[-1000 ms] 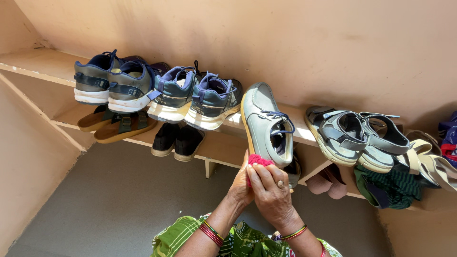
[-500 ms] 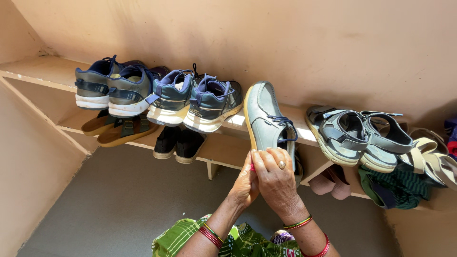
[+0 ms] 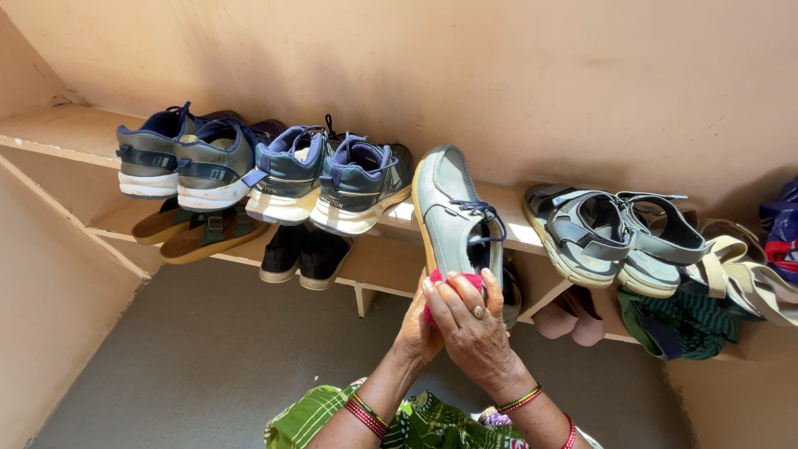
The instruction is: The person sits on the floor and wipes a light blue shoe with a pink cloth. They rotate the shoe to clean the upper, sides, and sole, then place it back on the shelf.
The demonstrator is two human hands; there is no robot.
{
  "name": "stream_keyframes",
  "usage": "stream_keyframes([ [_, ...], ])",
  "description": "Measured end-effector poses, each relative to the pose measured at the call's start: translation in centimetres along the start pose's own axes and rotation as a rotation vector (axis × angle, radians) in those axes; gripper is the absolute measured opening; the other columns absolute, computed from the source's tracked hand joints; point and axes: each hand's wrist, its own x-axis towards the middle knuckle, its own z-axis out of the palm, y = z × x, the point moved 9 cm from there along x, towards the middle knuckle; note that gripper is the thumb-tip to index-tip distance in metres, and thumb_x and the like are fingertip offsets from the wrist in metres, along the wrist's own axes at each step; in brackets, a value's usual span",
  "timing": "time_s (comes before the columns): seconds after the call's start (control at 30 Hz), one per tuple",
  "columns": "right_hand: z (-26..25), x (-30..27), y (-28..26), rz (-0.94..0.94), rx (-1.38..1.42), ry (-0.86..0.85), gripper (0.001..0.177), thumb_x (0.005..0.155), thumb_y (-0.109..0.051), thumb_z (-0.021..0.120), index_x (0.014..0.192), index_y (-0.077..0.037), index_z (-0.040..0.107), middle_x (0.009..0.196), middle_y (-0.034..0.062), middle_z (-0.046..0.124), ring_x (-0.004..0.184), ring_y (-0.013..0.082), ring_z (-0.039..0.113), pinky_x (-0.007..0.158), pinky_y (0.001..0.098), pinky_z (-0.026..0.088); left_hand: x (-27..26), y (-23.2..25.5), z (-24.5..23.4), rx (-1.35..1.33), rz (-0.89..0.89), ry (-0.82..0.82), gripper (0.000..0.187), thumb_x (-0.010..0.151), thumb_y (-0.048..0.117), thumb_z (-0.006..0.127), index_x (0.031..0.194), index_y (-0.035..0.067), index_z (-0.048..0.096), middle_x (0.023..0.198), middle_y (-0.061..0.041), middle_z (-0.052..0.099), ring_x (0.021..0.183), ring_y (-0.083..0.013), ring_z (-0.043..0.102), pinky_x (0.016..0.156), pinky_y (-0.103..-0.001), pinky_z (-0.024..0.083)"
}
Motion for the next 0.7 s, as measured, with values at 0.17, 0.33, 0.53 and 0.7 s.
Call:
stream_keyframes([
  [0.17, 0.7, -1.1, -0.6, -0.112, -0.009, 0.049, 0.044, 0.094, -0.017, 0.062, 0.138, -0.013, 0.061, 0.135, 0.0033, 0.059, 0.133, 0.0217, 0.053, 0.121, 0.0612, 0.021, 0.3, -1.3, -2.0, -0.176, -0.125, -0.032, 0.07, 0.107, 0.062, 0.035, 0.129, -0.002, 0.056, 0.115, -0.015, 0.068, 0.105, -0.0235, 0.069, 0.097, -0.037, 0.057],
  [0.33, 1.5, -2.0, -0.3, -0.162, -0.072, 0.078, 0.043, 0.097, -0.022, 0.062, 0.139, -0.019, 0.062, 0.142, -0.0005, 0.055, 0.137, 0.0181, 0.049, 0.119, 0.0658, 0.018, 0.8, -0.8, -3.0, -0.223, -0.111, 0.044, 0.071, 0.105, 0.062, 0.036, 0.13, 0.0, 0.059, 0.114, -0.014, 0.069, 0.104, -0.0222, 0.069, 0.097, -0.034, 0.057],
  [0.53, 1.1, -2.8, 2.0, -0.084, 0.107, 0.192, 0.042, 0.09, -0.015, 0.073, 0.131, -0.013, 0.063, 0.14, 0.0107, 0.052, 0.138, 0.0321, 0.046, 0.119, 0.0571, 0.028, 0.7, 1.3, -3.2, -0.263, -0.006, 0.286, 0.064, 0.102, 0.058, 0.041, 0.139, 0.007, 0.054, 0.125, -0.01, 0.071, 0.11, -0.0229, 0.071, 0.1, -0.039, 0.056],
  [0.7, 2.4, -3.6, 7.7, 0.482, 0.537, 0.246, 0.038, 0.09, 0.003, 0.058, 0.126, -0.009, 0.063, 0.142, 0.0106, 0.059, 0.138, 0.0288, 0.058, 0.119, 0.0409, 0.048, 1.0, 1.9, -1.0, -0.232, -0.048, 0.056, 0.065, 0.103, 0.063, 0.038, 0.138, 0.011, 0.054, 0.127, -0.013, 0.068, 0.108, -0.029, 0.067, 0.085, -0.04, 0.055],
])
